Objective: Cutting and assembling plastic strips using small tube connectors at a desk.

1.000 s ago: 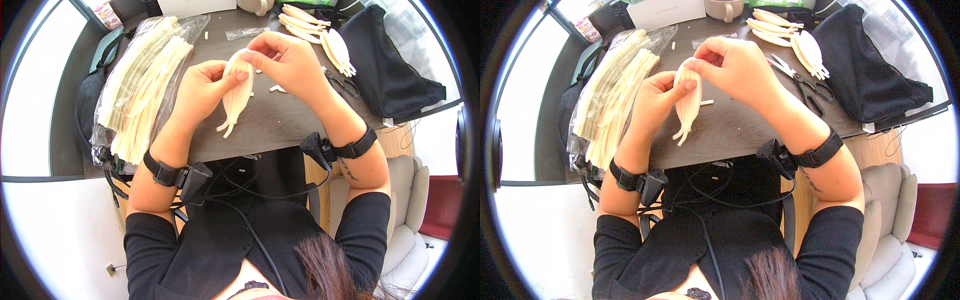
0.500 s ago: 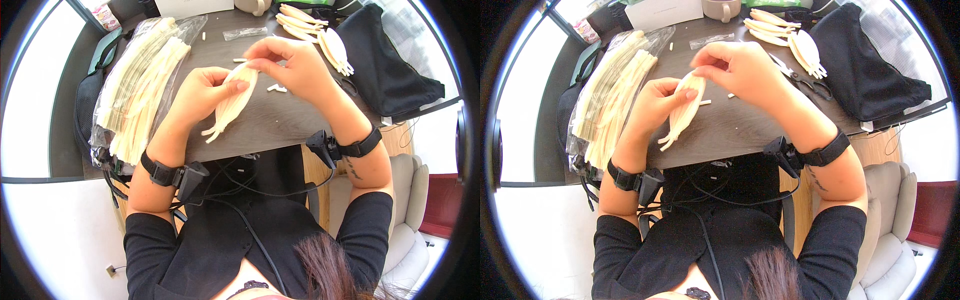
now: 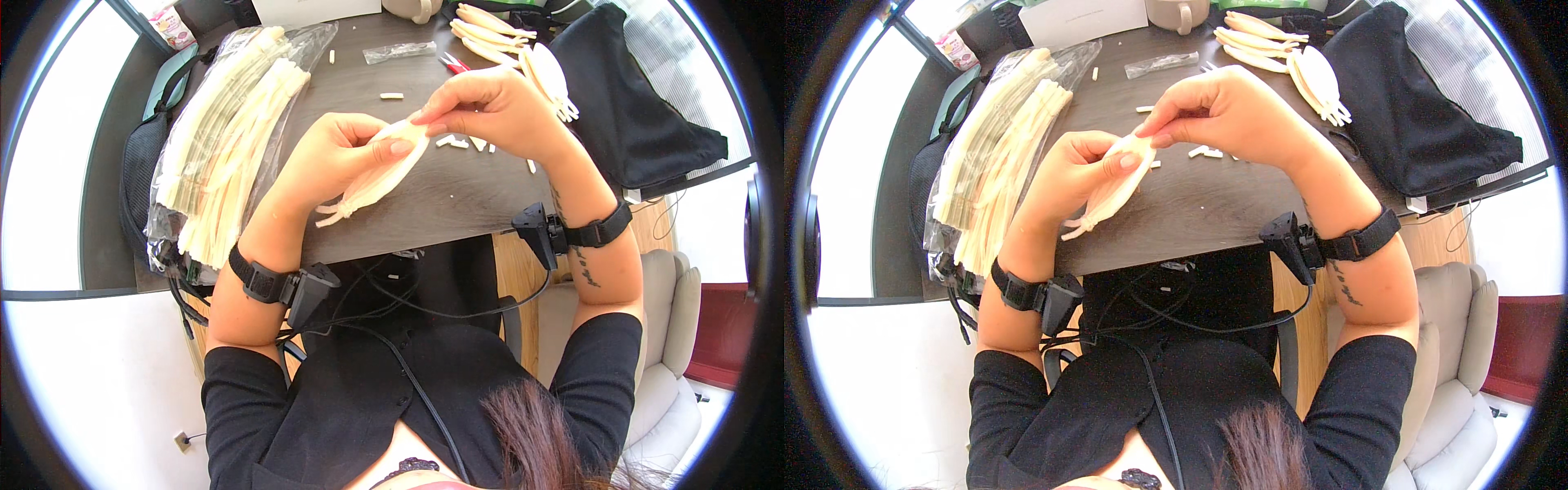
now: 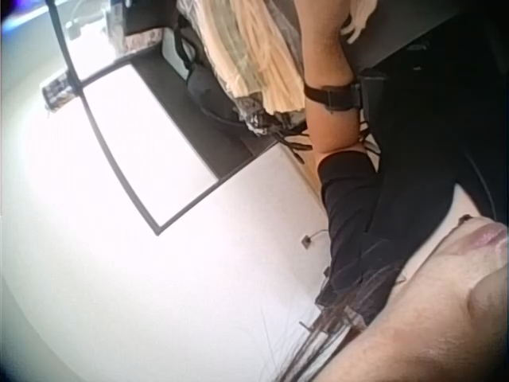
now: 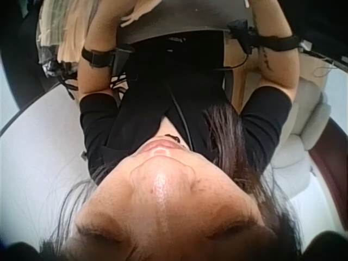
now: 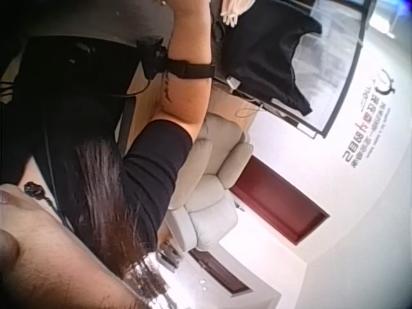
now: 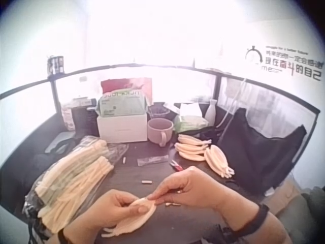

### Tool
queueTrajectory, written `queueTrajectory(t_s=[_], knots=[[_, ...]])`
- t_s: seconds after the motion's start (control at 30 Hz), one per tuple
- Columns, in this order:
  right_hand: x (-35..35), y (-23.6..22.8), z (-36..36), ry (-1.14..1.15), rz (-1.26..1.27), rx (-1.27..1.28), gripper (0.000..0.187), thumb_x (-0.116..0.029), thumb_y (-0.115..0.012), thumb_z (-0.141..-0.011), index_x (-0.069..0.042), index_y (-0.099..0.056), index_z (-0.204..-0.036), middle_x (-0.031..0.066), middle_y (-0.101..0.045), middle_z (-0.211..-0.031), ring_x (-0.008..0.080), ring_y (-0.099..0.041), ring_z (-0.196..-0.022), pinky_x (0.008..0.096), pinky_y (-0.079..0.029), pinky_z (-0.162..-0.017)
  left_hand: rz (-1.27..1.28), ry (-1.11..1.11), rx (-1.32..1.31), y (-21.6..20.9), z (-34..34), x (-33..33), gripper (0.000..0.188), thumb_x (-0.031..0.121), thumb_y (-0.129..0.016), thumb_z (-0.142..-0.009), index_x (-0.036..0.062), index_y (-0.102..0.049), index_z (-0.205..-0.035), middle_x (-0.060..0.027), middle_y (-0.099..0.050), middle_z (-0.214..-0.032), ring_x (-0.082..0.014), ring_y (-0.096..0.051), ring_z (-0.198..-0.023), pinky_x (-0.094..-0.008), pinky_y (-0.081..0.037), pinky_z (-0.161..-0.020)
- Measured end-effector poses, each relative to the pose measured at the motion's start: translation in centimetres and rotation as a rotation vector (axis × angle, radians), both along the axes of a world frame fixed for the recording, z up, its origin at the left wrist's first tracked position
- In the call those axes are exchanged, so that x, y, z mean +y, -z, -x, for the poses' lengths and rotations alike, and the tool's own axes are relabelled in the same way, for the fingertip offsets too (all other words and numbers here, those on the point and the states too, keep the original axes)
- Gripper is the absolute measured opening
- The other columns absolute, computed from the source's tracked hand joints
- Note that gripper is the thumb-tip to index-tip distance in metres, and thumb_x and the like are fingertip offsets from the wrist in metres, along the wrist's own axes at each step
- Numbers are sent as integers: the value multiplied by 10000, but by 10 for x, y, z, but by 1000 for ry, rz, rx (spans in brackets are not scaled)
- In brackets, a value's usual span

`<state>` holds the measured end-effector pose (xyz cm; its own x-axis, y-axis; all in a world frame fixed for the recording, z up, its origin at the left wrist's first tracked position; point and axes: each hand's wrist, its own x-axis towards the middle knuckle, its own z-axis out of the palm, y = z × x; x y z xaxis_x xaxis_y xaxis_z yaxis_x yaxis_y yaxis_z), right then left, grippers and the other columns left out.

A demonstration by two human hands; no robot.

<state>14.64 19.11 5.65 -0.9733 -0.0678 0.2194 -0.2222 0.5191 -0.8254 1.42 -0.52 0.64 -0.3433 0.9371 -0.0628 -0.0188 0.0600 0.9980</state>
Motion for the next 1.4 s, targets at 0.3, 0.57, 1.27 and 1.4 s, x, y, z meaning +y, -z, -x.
queueTrajectory(t_s=[0.3, 0.57, 1.27, 1.4], knots=[[-2, 8, 2, 64, 67, 37, 151, -81, -691, -838, -24, -717, -975, 46, -716, -844, 82, -654, -798, 224, -511, -737, -36, -65, 40, 2, -2, 1, 314, 276, -761, -835, -19, -717, -931, 29, -638, -731, -25, -536, -636, -195, -420, -550], [-12, 0, 3, 217, -440, 134, 321, -325, -655, -877, -29, -593, -772, 142, -564, -639, 308, -532, -568, 363, -421, -545, -24, -124, 171, 7, -4, 3, 336, 304, -755, -835, -16, -715, -926, 19, -632, -696, -26, -538, -618, -199, -418, -538], [20, -12, -4, 315, -899, 700, 147, -234, -671, -846, -100, -632, -801, 62, -594, -685, 246, -596, -688, 344, -478, -611, 80, 39, 127, 6, 2, 5, 331, 315, -638, -923, -8, -684, -976, -74, -704, -802, -92, -618, -702, -221, -476, -671], [21, -8, -6, 328, -830, 658, 143, -250, -661, -871, -110, -662, -841, 30, -614, -718, 192, -601, -687, 326, -481, -607, 109, 78, 90, 5, 4, 5, 318, 303, -606, -945, -5, -683, -930, -86, -697, -759, -105, -623, -672, -233, -480, -664]])
